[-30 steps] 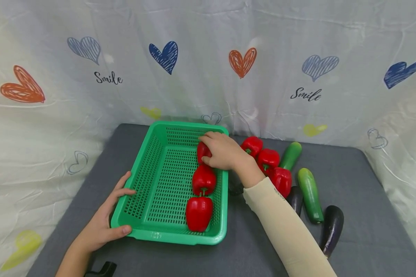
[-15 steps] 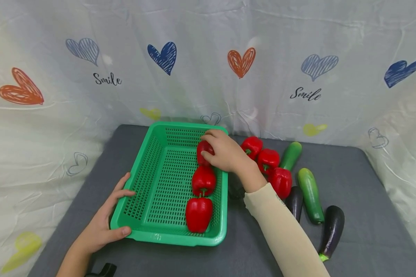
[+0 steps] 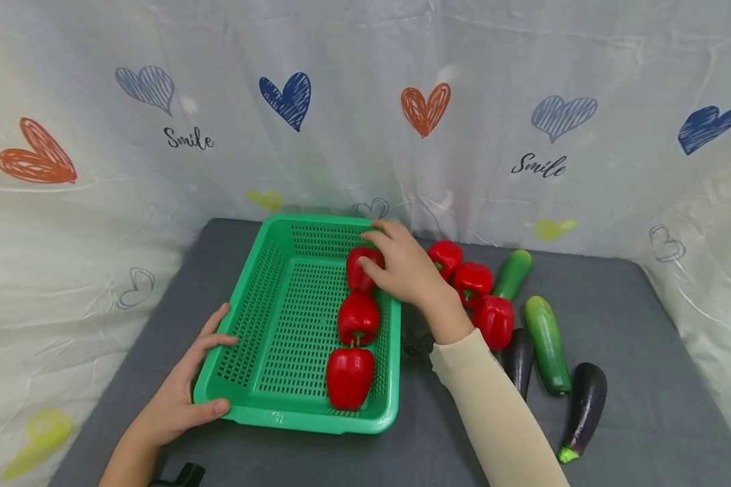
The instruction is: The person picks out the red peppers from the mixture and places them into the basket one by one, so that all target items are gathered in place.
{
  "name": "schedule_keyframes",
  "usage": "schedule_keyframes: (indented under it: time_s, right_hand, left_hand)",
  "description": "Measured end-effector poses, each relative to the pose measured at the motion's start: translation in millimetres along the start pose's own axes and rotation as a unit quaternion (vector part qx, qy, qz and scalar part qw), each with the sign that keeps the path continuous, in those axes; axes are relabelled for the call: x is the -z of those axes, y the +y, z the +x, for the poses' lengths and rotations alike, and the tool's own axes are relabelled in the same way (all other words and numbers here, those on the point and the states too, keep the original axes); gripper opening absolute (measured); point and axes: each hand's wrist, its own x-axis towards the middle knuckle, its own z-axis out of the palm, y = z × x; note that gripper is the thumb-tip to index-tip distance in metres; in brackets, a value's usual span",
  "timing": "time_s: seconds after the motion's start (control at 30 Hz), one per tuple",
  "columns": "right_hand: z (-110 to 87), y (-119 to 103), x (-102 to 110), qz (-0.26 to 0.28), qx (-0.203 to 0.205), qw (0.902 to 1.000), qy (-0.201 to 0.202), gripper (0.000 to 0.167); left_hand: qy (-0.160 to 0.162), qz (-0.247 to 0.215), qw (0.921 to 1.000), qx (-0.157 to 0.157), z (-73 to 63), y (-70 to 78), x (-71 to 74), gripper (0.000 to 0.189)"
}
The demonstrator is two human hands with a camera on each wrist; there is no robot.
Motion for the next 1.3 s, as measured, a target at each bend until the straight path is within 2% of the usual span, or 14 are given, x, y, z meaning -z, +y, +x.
schedule_keyframes:
  time_s: [0.33,0.53,0.8,1.07,1.3]
  right_hand:
    - [-4.7,4.2,-1.6,0.022,-0.015,0.9986,0.045,0.048]
    - [-9.4,8.4,1.5,0.04,-0.046,0.9966,0.056,0.05]
    - [-15.8,16.7,6.1,0.052,-0.071,0.9921,0.089,0.051]
    - [-21.1,28.3,15.0,0.041,-0.085,0.9843,0.149,0.044]
    - [-24.5,43.2,23.5,0.05,-0.108,0.9789,0.166,0.053]
  left_hand:
    - [0.0,0.002,1.0,0.003,0.1,-0.2,0.8,0.072]
    - [0.001,0.002,1.0,0.007,-0.2,0.2,0.5,0.072]
    - [0.002,0.006,1.0,0.003,-0.2,-1.3,0.8,0.072]
    - [0.0,0.004,1.0,0.004,1.3,0.0,0.3,0.072]
    - [0.0,0.005,1.0,0.004,0.5,0.6,0.1,0.072]
